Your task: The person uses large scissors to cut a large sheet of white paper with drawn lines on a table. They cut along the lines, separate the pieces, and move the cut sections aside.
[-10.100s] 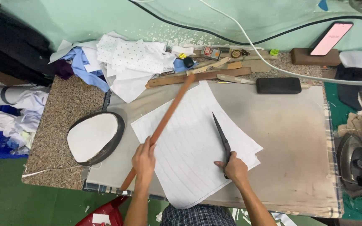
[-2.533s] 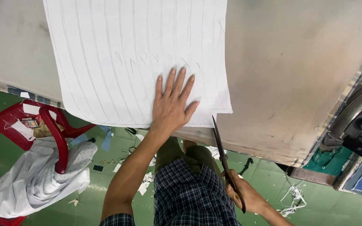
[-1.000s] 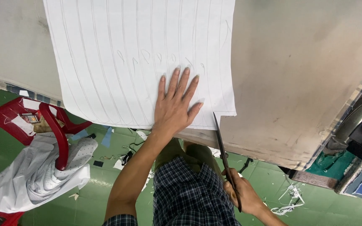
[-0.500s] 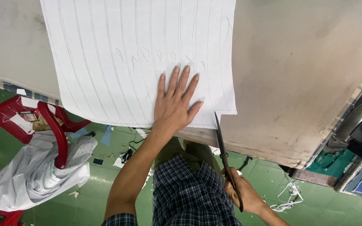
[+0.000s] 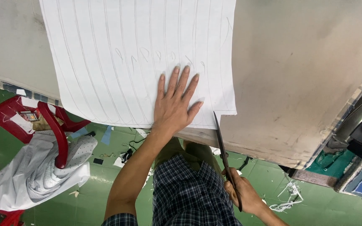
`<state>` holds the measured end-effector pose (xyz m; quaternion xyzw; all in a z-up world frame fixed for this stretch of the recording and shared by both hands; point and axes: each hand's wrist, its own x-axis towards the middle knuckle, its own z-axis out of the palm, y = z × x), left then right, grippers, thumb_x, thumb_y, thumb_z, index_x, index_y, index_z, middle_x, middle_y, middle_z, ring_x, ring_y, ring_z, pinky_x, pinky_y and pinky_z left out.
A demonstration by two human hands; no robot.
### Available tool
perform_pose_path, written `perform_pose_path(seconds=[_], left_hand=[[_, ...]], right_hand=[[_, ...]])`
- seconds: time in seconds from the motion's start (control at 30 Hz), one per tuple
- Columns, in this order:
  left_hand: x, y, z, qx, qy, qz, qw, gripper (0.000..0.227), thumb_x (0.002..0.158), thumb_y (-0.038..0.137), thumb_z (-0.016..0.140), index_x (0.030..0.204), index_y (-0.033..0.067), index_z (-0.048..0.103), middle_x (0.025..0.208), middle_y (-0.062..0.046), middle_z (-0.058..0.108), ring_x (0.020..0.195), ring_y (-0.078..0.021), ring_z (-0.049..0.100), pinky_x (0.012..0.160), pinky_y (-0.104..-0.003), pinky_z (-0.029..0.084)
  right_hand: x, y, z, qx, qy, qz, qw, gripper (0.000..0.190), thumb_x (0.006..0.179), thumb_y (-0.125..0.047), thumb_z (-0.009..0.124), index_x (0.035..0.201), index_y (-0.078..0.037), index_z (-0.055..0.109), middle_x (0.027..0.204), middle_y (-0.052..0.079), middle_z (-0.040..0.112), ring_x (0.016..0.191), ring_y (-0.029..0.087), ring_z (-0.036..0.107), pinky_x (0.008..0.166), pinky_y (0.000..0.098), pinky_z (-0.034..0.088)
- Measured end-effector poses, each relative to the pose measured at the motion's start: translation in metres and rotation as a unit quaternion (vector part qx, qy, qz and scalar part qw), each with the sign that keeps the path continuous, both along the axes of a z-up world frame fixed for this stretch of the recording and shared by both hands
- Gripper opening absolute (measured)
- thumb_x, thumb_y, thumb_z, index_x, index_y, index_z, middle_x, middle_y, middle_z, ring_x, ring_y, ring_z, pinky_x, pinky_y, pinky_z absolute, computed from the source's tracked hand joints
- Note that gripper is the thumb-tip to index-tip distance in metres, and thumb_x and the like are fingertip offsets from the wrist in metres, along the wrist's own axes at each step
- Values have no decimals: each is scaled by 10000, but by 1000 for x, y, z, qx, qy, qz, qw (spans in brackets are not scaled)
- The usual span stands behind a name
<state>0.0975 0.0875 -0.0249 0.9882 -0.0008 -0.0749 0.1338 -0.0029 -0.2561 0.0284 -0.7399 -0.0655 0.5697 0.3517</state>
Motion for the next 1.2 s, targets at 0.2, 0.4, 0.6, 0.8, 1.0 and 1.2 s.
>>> perform_pose_path(seconds=[0.2,0.4,0.6,0.8,1.0,1.2], left_hand=[[0,1,4,14,-41,2,999,690,1118,584,360,1662,164,303,1712,-118,167,1584,-322,121,1287,-575,116],[0,0,5,14,-36,2,999,693,1113,586,341,1661,165,291,1716,-116,161,1589,-321,122,1287,-576,112],[0,0,3,15,-45,4,999,689,1111,582,356,1657,166,302,1714,-107,166,1588,-319,128,1288,-579,129],[0,0,7,13,-41,4,999,691,1112,583,350,1659,165,296,1716,-108,162,1590,-314,126,1290,-571,117],[0,1,6,17,-54,5,998,684,1116,581,370,1653,161,321,1710,-112,178,1586,-318,144,1291,-573,130],[0,1,5,22,-63,3,998,681,1123,583,373,1654,160,318,1708,-109,174,1586,-315,146,1295,-569,146]], right_hand=[[-1,-2,-3,-11,32,-15,999,480,990,-531,418,1238,-135,529,601,-28,463,429,97,408,422,302,396],[7,8,5,20,54,-1,998,608,954,-597,397,1366,-155,472,668,-31,560,534,98,484,525,305,450],[6,8,3,34,65,-22,997,569,1002,-276,532,1521,-139,345,663,-19,537,552,114,506,548,302,468],[0,3,-1,0,79,-28,996,390,1010,-442,469,1262,-147,513,693,-7,525,574,116,463,536,319,442],[4,5,3,19,115,-56,992,360,1019,-260,538,1347,-118,491,670,-18,511,546,106,444,518,294,415],[1,1,-3,8,88,-28,996,433,995,-463,500,1292,-150,490,711,-15,545,530,89,461,493,281,453]])
